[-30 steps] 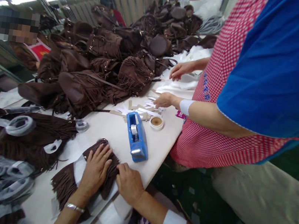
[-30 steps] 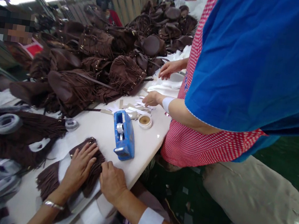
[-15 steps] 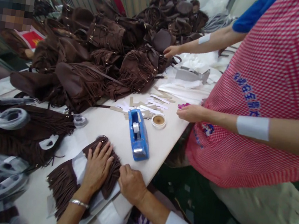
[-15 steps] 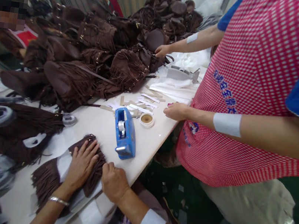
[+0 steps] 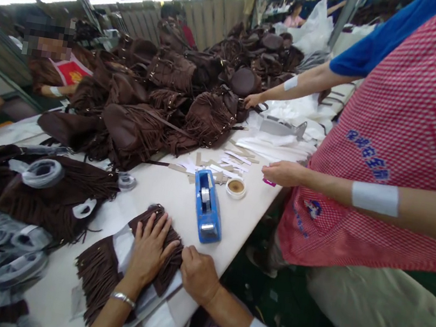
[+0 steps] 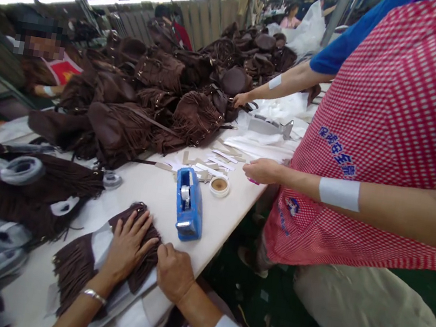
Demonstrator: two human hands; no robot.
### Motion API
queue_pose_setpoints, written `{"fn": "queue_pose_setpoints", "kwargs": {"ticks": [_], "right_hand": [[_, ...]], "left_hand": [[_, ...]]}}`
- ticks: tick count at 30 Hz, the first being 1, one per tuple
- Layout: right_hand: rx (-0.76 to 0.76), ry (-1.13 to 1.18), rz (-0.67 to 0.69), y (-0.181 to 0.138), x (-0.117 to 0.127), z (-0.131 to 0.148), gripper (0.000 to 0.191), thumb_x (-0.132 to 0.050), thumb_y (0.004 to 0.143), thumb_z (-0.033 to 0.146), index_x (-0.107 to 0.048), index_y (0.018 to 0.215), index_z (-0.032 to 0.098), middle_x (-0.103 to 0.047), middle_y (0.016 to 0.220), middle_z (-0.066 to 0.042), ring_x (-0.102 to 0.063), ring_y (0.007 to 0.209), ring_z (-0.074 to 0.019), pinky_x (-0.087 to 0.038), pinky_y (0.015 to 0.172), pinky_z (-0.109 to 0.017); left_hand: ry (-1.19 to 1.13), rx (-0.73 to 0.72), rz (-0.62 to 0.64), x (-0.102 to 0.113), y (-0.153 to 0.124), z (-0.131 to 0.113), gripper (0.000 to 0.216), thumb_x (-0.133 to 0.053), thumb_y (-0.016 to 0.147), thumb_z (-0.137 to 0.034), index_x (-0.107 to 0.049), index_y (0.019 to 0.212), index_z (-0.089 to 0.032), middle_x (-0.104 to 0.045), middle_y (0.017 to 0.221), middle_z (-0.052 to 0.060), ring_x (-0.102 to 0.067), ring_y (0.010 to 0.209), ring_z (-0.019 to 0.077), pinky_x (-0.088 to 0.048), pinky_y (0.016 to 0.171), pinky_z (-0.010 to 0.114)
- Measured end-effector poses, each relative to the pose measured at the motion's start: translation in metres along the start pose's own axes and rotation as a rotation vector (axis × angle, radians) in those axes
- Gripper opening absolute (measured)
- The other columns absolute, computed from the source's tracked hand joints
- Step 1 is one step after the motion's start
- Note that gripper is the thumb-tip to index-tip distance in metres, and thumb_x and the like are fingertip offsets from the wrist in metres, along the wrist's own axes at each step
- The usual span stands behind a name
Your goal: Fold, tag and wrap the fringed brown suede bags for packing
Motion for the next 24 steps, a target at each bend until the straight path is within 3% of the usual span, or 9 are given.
{"fn": "queue_pose_setpoints", "kwargs": {"ticks": [6,15,24], "right_hand": [[-0.075,0.144,-0.004,0.001,0.013,0.004,0.027,-0.054,0.089,0.016,-0.044,0.114,0.019,-0.058,0.108,-0.006,-0.060,0.098,-0.0190,-0.050,0.079,-0.029],[0.121,-0.144,0.109,0.011,0.005,0.002,0.017,-0.043,0.094,0.012,-0.047,0.110,0.016,-0.061,0.095,-0.006,-0.060,0.071,-0.0166,-0.044,0.058,-0.028],[0.257,-0.227,0.177,0.011,0.006,-0.009,0.014,-0.038,0.099,0.013,-0.052,0.100,0.017,-0.059,0.089,-0.006,-0.060,0.078,-0.0185,-0.044,0.070,-0.030]], "left_hand": [[-0.029,0.004,-0.021,0.001,0.000,0.000,0.060,-0.042,0.095,-0.049,-0.036,0.148,-0.023,-0.037,0.156,0.007,-0.021,0.147,0.0360,-0.020,0.115,0.067],[-0.063,0.034,-0.007,0.005,0.000,-0.002,0.066,-0.045,0.093,-0.056,-0.036,0.148,-0.022,-0.035,0.157,0.006,-0.019,0.148,0.0352,-0.015,0.118,0.064],[-0.144,0.062,0.014,0.006,0.000,-0.002,0.070,-0.046,0.091,-0.060,-0.036,0.148,-0.021,-0.034,0.157,0.008,-0.014,0.149,0.0350,-0.008,0.119,0.063]]}}
Point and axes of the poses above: each hand's wrist, its own y-axis towards the middle knuckle, its own x-axis out of the back of the hand, z = x × y, the point moved 3 cm from there along y, towards the middle knuckle
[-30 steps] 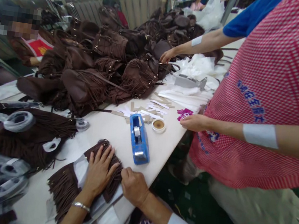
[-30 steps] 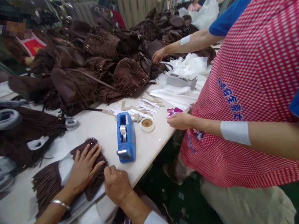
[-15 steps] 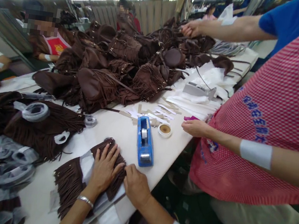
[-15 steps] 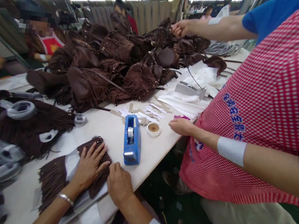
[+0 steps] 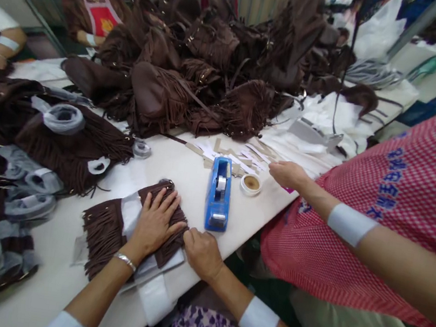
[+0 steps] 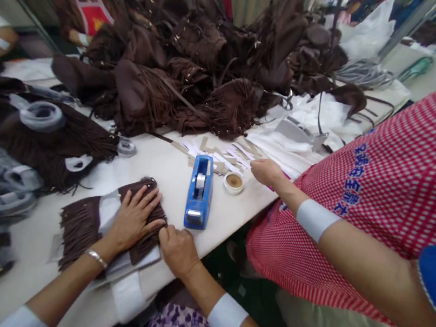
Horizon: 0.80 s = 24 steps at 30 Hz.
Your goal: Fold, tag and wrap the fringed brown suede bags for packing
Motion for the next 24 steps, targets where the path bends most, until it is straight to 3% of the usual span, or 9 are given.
{"fn": "queue_pose_setpoints", "kwargs": {"ticks": [5,8,10,13,19,24], "right_hand": [[-0.028,-0.042,-0.039,-0.003,0.014,0.007,0.015,-0.045,0.095,0.009,-0.055,0.103,0.017,-0.061,0.089,-0.006,-0.061,0.071,-0.0177,-0.048,0.065,-0.030],[-0.048,0.015,-0.104,-0.009,0.016,0.008,0.042,-0.045,0.091,0.004,-0.050,0.130,0.019,-0.063,0.106,-0.009,-0.064,0.084,-0.0180,-0.052,0.071,-0.028],[0.027,0.034,-0.175,-0.013,0.012,0.007,0.053,-0.044,0.091,0.003,-0.043,0.141,0.021,-0.061,0.122,-0.012,-0.063,0.099,-0.0198,-0.053,0.080,-0.029],[0.137,-0.001,-0.255,-0.016,-0.002,0.000,0.046,-0.044,0.091,0.003,-0.052,0.134,0.018,-0.063,0.123,-0.014,-0.061,0.107,-0.0239,-0.053,0.089,-0.036],[0.243,-0.111,-0.260,-0.013,-0.017,-0.008,0.039,-0.046,0.088,-0.001,-0.061,0.119,0.015,-0.067,0.115,-0.014,-0.061,0.104,-0.0250,-0.053,0.090,-0.038],[0.242,-0.145,-0.306,-0.016,-0.001,-0.002,0.043,-0.039,0.086,-0.003,-0.060,0.117,0.017,-0.069,0.106,-0.012,-0.065,0.100,-0.0232,-0.056,0.085,-0.035]], "left_hand": [[-0.001,0.015,-0.043,0.005,-0.001,-0.003,0.067,-0.050,0.090,-0.058,-0.041,0.146,-0.023,-0.040,0.155,0.009,-0.020,0.148,0.0361,-0.011,0.119,0.064],[0.002,0.030,-0.049,0.006,-0.004,-0.003,0.068,-0.052,0.088,-0.058,-0.040,0.146,-0.025,-0.038,0.156,0.006,-0.019,0.148,0.0337,-0.012,0.120,0.061],[0.001,0.044,-0.043,0.006,-0.005,-0.002,0.067,-0.052,0.088,-0.058,-0.039,0.147,-0.027,-0.037,0.156,0.005,-0.018,0.149,0.0319,-0.012,0.121,0.060],[-0.010,0.061,-0.036,0.005,-0.007,0.002,0.067,-0.049,0.090,-0.056,-0.037,0.148,-0.026,-0.036,0.157,0.004,-0.014,0.150,0.0305,-0.009,0.122,0.060],[-0.080,0.069,-0.062,0.005,-0.009,0.000,0.068,-0.046,0.089,-0.059,-0.039,0.147,-0.024,-0.037,0.156,0.006,-0.015,0.150,0.0315,-0.005,0.121,0.060],[-0.146,0.070,-0.154,0.036,-0.015,-0.001,0.064,-0.049,0.086,-0.065,-0.050,0.138,-0.028,-0.049,0.149,0.005,-0.032,0.144,0.0265,-0.021,0.120,0.051]]}}
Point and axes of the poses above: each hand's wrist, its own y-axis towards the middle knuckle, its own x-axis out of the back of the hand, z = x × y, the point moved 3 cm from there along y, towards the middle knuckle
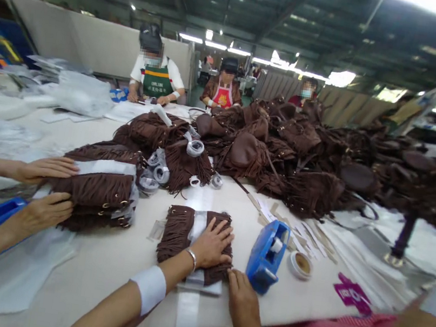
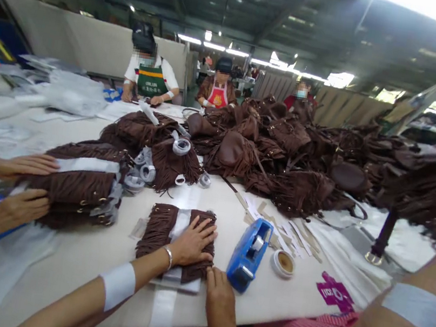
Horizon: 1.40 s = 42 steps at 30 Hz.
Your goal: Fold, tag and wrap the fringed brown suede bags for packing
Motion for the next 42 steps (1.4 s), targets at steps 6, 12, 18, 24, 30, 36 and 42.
{"fn": "queue_pose_setpoints", "kwargs": {"ticks": [6,12,18,24,30,36,42], "right_hand": [[-0.031,0.128,-0.025,0.022,0.035,0.009,0.048,-0.035,0.094,0.009,-0.040,0.142,0.017,-0.066,0.119,-0.013,-0.064,0.105,-0.0210,-0.055,0.089,-0.035],[0.047,0.211,0.008,0.103,0.025,0.044,0.035,-0.037,0.099,0.019,-0.055,0.129,0.014,-0.062,0.126,-0.014,-0.056,0.119,-0.0223,-0.047,0.103,-0.039],[0.107,0.033,0.057,0.125,-0.019,0.053,0.046,-0.042,0.100,0.036,-0.049,0.139,0.012,-0.043,0.149,-0.018,-0.039,0.138,-0.0309,-0.039,0.109,-0.050],[0.130,0.010,-0.054,0.108,-0.052,0.041,0.052,-0.040,0.100,0.042,-0.042,0.145,0.017,-0.036,0.155,-0.014,-0.033,0.142,-0.0312,-0.035,0.111,-0.051],[0.104,0.103,-0.035,0.110,-0.056,0.030,0.056,-0.042,0.099,0.045,-0.040,0.147,0.017,-0.038,0.155,-0.012,-0.036,0.141,-0.0304,-0.035,0.113,-0.050],[-0.004,0.202,-0.026,0.125,-0.042,0.020,0.060,-0.039,0.098,0.045,-0.030,0.153,0.022,-0.026,0.160,-0.008,-0.027,0.146,-0.0305,-0.032,0.115,-0.051],[-0.031,0.188,0.004,0.118,-0.068,0.015,0.063,-0.036,0.099,0.043,-0.017,0.157,0.026,-0.016,0.163,-0.007,-0.021,0.147,-0.0328,-0.035,0.111,-0.056]], "left_hand": [[-0.056,0.400,-0.309,0.079,-0.105,0.052,0.043,-0.027,0.100,-0.033,-0.049,0.136,-0.023,-0.062,0.131,0.008,-0.054,0.123,0.0180,-0.043,0.106,0.036],[-0.115,0.665,-0.366,0.065,-0.211,0.055,0.025,-0.038,0.095,-0.024,-0.059,0.109,-0.024,-0.069,0.104,0.003,-0.068,0.094,0.0172,-0.055,0.083,0.031],[-0.104,0.684,-0.338,0.026,-0.201,0.037,0.030,-0.046,0.091,-0.016,-0.056,0.119,-0.021,-0.067,0.112,0.007,-0.066,0.099,0.0207,-0.054,0.088,0.036],[0.020,0.722,-0.315,0.014,-0.198,0.037,0.025,-0.044,0.088,-0.007,-0.063,0.087,-0.023,-0.066,0.087,0.005,-0.064,0.080,0.0193,-0.051,0.074,0.031],[0.081,0.719,-0.297,0.030,-0.199,0.038,0.034,-0.045,0.081,-0.002,-0.066,0.098,-0.023,-0.070,0.096,0.003,-0.066,0.083,0.0181,-0.051,0.077,0.032],[0.191,0.619,-0.363,0.050,-0.149,0.035,0.056,-0.044,0.095,-0.032,-0.037,0.147,-0.013,-0.040,0.154,0.013,-0.040,0.140,0.0283,-0.039,0.112,0.045],[0.083,0.565,-0.215,-0.006,-0.125,0.046,0.093,-0.052,0.086,-0.061,-0.008,0.155,-0.016,-0.012,0.161,0.015,-0.022,0.147,0.0376,-0.032,0.115,0.058]]}}
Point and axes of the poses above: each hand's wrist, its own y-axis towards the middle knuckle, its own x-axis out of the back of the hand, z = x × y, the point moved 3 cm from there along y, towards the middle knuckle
